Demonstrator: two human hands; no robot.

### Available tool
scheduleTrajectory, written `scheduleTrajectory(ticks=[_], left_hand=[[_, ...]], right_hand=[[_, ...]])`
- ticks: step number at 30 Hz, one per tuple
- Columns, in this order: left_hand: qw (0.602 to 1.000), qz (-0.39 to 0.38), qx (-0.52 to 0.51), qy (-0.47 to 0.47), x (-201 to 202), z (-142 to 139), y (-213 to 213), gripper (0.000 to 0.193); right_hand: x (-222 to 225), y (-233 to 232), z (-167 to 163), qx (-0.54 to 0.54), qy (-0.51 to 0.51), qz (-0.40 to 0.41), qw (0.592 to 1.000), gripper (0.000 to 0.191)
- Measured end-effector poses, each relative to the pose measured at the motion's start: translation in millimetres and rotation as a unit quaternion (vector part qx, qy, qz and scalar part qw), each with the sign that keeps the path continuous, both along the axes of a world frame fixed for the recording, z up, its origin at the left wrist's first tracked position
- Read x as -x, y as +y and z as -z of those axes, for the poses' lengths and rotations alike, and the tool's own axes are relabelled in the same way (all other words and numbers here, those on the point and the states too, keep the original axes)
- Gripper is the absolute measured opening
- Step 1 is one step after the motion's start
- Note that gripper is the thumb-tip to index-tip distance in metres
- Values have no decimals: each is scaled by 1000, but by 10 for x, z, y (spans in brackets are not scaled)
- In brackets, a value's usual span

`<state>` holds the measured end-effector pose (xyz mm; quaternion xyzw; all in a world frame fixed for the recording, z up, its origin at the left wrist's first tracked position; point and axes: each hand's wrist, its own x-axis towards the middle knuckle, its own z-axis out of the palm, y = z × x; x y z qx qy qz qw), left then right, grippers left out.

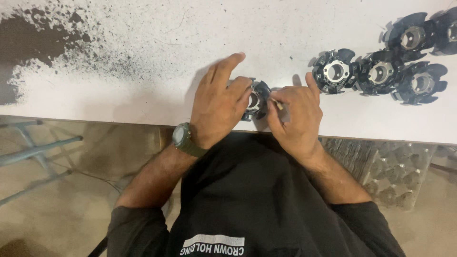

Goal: The person sits at a white workbench assembling small black plastic wheel housings. They pick up a housing, fit internal parts into it by hand while using a small hand tool, then set the finished unit in a row with the others and reach for the next one.

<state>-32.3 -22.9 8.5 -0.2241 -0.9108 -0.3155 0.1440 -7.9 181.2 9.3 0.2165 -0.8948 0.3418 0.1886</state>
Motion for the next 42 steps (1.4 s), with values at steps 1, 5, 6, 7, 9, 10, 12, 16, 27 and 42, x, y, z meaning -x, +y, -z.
scheduleTrajectory(ticks=[1, 5, 6, 7, 9, 10, 12, 16, 27, 42], left_hand=[[1000, 8, 9, 3, 23, -7, 1, 15], [999, 27, 39, 17, 29, -70, -66, 11], [997, 38, 56, 21, 30, -84, -67, 11], [996, 50, 73, 26, 29, -100, -68, 12], [994, 77, 80, 23, 26, -127, -55, 15], [993, 93, 70, 14, 17, -137, -36, 17], [995, 95, 36, -18, 10, -155, -8, 18], [994, 47, -45, -87, 29, -166, 10, 11], [990, 33, -74, -113, -29, -130, -29, 11], [990, 30, -88, -109, -93, -96, -45, 12]], right_hand=[[12, -8, 14, -4, 3, 1, 1000, 24], [17, -8, 19, -8, -1, -1, 1000, 24], [20, -9, 15, -8, -7, -2, 1000, 24], [24, -9, 10, -8, -11, -3, 1000, 24], [37, -10, 2, -8, -14, -4, 1000, 24], [43, -14, 0, -8, -14, -4, 1000, 23], [44, -17, 0, -8, -7, -10, 1000, 24], [27, 5, 12, 6, 25, -39, 999, 26], [11, 26, 96, -20, 27, -47, 998, 29], [14, -68, 112, -54, 68, -47, 995, 33]])
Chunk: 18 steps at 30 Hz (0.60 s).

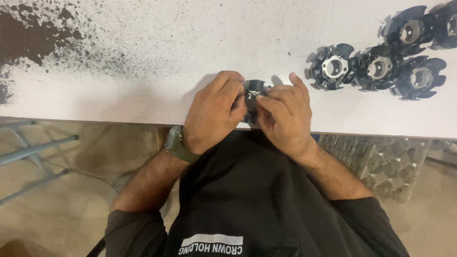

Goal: The person sits at a white workbench assembling small black plastic wheel housings. They pick up a housing, fit internal parts into it by hand while using a small hand tool, then set the finished unit in a row with the others and reach for the next one.

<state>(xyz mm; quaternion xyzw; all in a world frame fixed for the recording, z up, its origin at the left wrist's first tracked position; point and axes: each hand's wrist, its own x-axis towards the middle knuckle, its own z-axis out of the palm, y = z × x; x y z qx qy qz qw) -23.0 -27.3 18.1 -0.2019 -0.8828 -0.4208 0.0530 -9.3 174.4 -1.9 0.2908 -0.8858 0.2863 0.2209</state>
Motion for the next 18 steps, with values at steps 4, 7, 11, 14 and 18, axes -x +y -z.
scheduleTrajectory(ticks=[4, 7, 11, 14, 18], left_hand=[[1000, 1, -3, 12, -10, -23, 6, 13], [1000, -1, -10, 17, -15, -20, 1, 13], [1000, -9, -18, 4, -51, -1, 3, 14], [999, -14, -7, -34, -77, -47, 13, 12], [984, -99, 108, 102, -98, -224, -26, 27]], right_hand=[[11, -32, -22, -10, 7, 0, 1000, 32], [12, -41, -59, -18, -5, -3, 1000, 32], [36, -64, -91, -14, -13, 4, 1000, 30], [56, -67, -126, -18, -1, 3, 1000, 30], [126, 4, -243, 17, -16, 24, 999, 32]])
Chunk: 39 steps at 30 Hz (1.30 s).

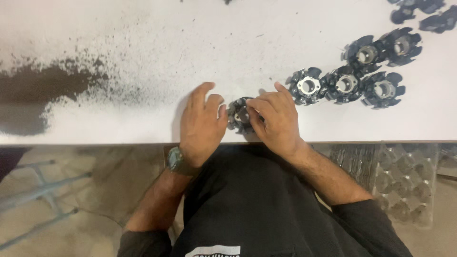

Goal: The person sits at a white workbench assembling small black plastic wheel housings. They pick up a housing, fit internal parts into it by hand while using a small hand tool, then set the finished unit in a row with the others and reach for the next one.

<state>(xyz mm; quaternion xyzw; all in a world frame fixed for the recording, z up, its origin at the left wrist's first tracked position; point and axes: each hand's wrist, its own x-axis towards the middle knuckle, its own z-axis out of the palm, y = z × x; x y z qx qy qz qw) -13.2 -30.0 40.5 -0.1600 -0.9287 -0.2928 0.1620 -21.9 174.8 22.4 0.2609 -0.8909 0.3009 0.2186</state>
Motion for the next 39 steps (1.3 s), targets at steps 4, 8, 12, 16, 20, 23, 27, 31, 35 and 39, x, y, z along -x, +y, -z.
scheduleTrajectory(ticks=[4, 8, 12, 16, 20, 23, 27, 31, 35, 39], left_hand=[[998, 42, 44, 11, -3, -116, 99, 75], [977, 132, 125, -113, 122, -153, 419, 92], [966, 174, 130, -142, 348, -318, 631, 87], [960, 238, 120, -83, 643, -380, 1128, 85], [953, 254, 152, -65, 900, -215, 1626, 89], [951, 253, 147, -97, 931, -120, 1697, 86], [955, 260, 106, -99, 911, -174, 1608, 90], [956, 284, 65, -37, 898, -255, 1803, 92], [946, 313, 79, -25, 936, -201, 2246, 91], [951, 298, 86, -16, 938, -110, 2336, 89]], right_hand=[[176, 213, -112, -19, 4, 88, 996, 39], [112, 724, -164, -37, -20, 144, 989, 33], [-129, 1548, -197, -24, -9, 278, 960, 21], [-269, 2088, -126, -43, -72, 323, 943, 39], [-294, 2244, -22, -72, -89, 291, 950, 46], [-260, 2316, -6, -107, -84, 269, 954, 42], [-268, 2464, -76, -54, -113, 250, 960, 39], [-74, 2626, -114, 76, -78, 261, 959, 38], [496, 2892, -140, -86, -19, 238, 967, 37], [771, 3009, -151, -114, -149, 201, 961, 61]])
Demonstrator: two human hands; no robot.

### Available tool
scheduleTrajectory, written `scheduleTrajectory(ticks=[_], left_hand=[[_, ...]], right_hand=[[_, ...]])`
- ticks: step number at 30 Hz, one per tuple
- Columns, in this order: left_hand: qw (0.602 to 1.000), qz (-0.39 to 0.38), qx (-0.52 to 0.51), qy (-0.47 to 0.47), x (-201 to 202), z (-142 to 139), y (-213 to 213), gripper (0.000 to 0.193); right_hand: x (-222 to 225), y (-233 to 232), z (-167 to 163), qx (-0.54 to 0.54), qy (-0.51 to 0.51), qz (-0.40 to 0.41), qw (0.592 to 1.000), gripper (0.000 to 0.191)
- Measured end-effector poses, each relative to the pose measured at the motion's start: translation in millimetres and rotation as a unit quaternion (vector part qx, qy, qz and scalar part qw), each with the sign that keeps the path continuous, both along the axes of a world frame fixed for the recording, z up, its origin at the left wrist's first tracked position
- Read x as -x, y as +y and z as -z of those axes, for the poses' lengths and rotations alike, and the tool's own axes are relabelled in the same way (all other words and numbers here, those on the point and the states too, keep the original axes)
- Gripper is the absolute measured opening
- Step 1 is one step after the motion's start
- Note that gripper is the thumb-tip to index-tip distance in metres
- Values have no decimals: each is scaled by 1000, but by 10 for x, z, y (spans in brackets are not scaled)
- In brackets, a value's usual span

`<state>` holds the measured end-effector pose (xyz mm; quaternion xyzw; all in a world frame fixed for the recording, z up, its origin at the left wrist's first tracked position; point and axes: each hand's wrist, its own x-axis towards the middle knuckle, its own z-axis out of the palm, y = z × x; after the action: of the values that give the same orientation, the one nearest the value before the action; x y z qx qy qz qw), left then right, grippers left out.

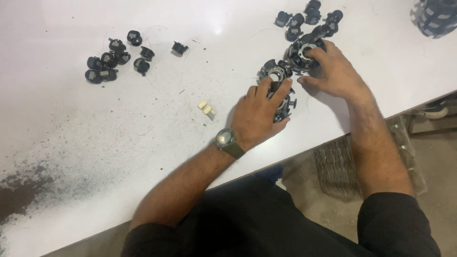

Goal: The person sits at a white workbench assembling small black plastic wheel housings. They pick up a housing, fit internal parts into it by hand while using a small hand tool, then set the finished unit in a row with the others and reach for the next one.

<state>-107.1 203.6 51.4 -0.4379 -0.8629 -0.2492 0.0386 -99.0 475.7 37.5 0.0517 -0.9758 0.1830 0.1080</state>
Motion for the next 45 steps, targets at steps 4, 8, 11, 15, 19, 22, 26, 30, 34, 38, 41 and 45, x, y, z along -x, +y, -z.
scheduleTrajectory(ticks=[4, 8, 11, 15, 19, 22, 26, 30, 34, 38, 41, 45], left_hand=[[1000, 6, 9, -25, -124, 53, -223, 91], [1000, -3, -27, 12, -199, 108, -481, 94], [999, -20, -2, -28, -238, 190, -576, 101], [1000, 25, -3, 2, -308, 321, -601, 96], [997, 53, 49, -37, -236, 320, -259, 96], [995, 72, 32, -54, 33, 175, 483, 96], [998, 28, 1, 48, 220, -24, 1205, 105], [997, 63, -18, 44, -134, 105, 827, 80], [997, 4, 19, 80, -20, 255, -160, 37], [975, -209, 39, 71, 256, 144, -1388, 29], [961, -275, -10, 16, 15, 87, -2119, 30], [935, -351, 6, 37, -288, 204, -2989, 25]], right_hand=[[-16, -117, 30, 7, 52, 57, 997, 49], [-58, -272, -105, 97, 118, 56, 987, 47], [-37, -532, -135, -13, 136, -4, 991, 47], [-164, -732, -63, -36, 97, -6, 995, 45], [-565, -445, 42, -19, 58, 88, 994, 48], [-696, 49, 32, -10, 42, 197, 979, 55], [-909, 469, -63, -24, 202, 242, 949, 62], [-1128, 104, -19, 56, 255, 204, 943, 31], [-740, -734, 37, 138, 139, -55, 979, 12], [-229, -1606, -91, 38, 23, -159, 986, 19], [121, -2128, -149, -64, -11, -177, 982, 30], [218, -2420, -102, -62, 27, -209, 976, 28]])
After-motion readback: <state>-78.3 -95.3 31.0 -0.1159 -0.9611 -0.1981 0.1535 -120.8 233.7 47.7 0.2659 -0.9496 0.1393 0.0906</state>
